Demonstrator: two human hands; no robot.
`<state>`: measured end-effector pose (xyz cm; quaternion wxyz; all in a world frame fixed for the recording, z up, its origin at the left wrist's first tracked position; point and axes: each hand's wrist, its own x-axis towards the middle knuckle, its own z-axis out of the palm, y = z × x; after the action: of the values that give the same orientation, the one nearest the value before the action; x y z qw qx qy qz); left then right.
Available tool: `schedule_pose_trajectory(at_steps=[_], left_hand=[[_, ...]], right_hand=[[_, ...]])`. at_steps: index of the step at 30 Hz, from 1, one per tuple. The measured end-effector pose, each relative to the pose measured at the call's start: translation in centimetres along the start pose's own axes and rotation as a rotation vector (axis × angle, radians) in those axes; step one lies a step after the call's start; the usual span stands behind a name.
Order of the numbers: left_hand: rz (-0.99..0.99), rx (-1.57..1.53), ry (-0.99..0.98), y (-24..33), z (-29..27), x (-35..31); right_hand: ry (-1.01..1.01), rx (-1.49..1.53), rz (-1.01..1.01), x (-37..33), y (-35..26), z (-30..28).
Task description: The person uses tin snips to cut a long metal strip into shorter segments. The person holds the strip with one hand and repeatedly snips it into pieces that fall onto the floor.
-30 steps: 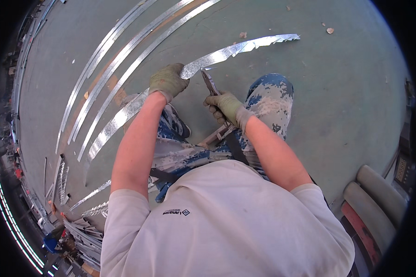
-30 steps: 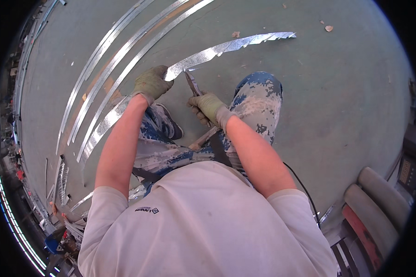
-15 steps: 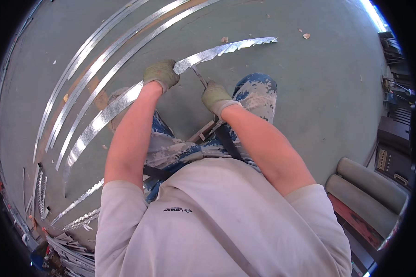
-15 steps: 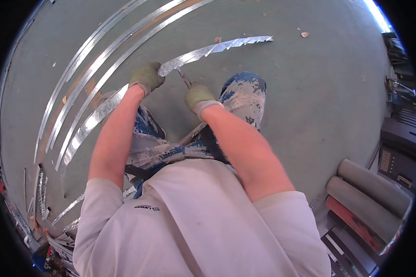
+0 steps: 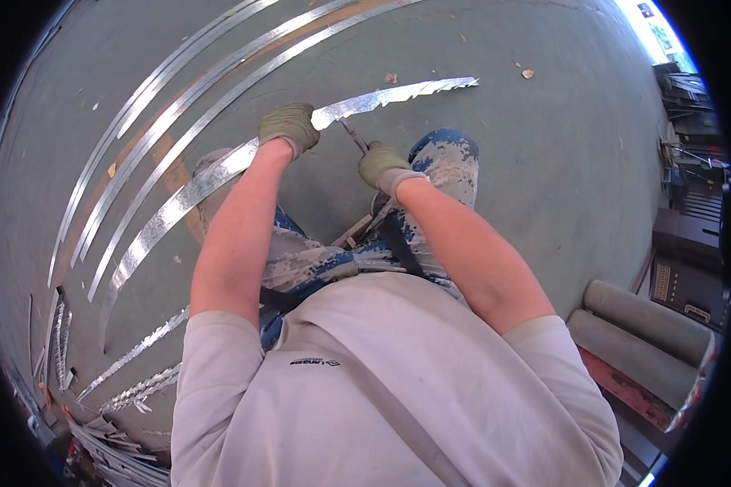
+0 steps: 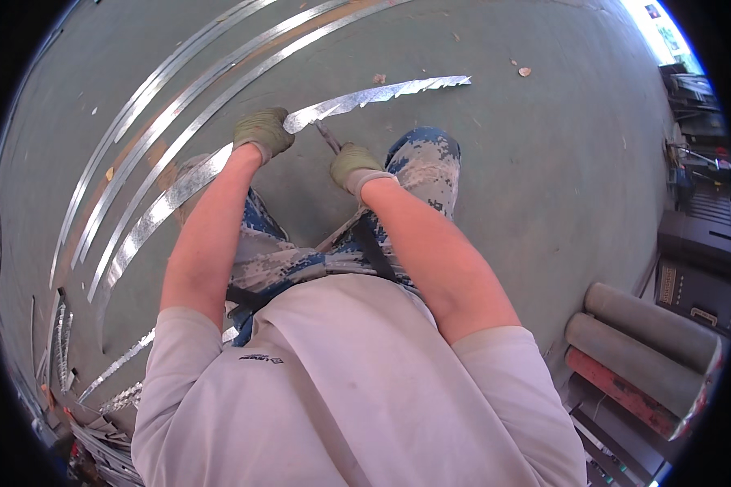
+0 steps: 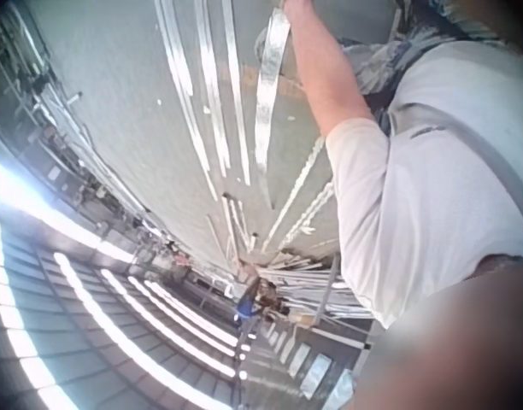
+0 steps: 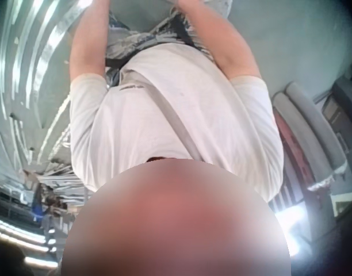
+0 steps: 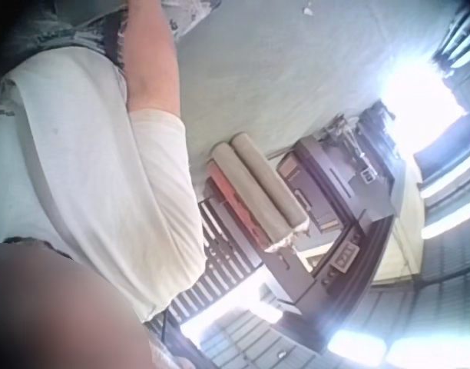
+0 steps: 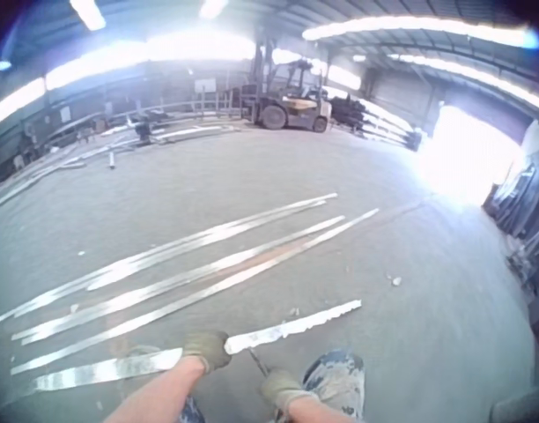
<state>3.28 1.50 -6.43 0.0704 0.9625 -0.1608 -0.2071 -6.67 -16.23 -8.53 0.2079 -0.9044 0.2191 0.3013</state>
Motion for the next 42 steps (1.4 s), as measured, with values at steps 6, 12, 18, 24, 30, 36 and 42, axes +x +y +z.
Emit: schedule_pose_trajectory(at_steps=[6, 12, 18, 24, 30, 36, 42], left_hand=[[-0.002, 0.023, -0.022, 0.4, -1.0, -0.5], [-0.013, 0.031, 0.007, 0.4, -0.8, -0.8], [-0.032, 0.026, -0.016, 0.6, -1.1, -0.8], [-0.036, 0.023, -0.018, 0.8, -1.0, -0.7], [-0.041, 0.015, -0.031, 0.1, -0.9, -0.7], [-0.024, -0.007, -0.077, 0.2, -0.5, 0.0], [-0.015, -0.010, -0.053, -0.4, 0.3, 0.0]], right_hand=[[-0.043, 0.111, -0.130, 0.5, 1.8, -0.1], [-0.024, 0.114, -0.147, 0.7, 1.9, 0.3], [0.036, 0.158, -0.241, 0.2, 2.7, 1.0], [0.108, 0.127, -0.212, 1.0, 2.8, 1.9], [-0.327, 0.490, -0.045, -2.1, 1.1, -3.2], [-0.039, 0.095, -0.220, 2.0, 2.8, 0.0], [0.041, 0.080, -0.110, -0.3, 1.1, 0.5]])
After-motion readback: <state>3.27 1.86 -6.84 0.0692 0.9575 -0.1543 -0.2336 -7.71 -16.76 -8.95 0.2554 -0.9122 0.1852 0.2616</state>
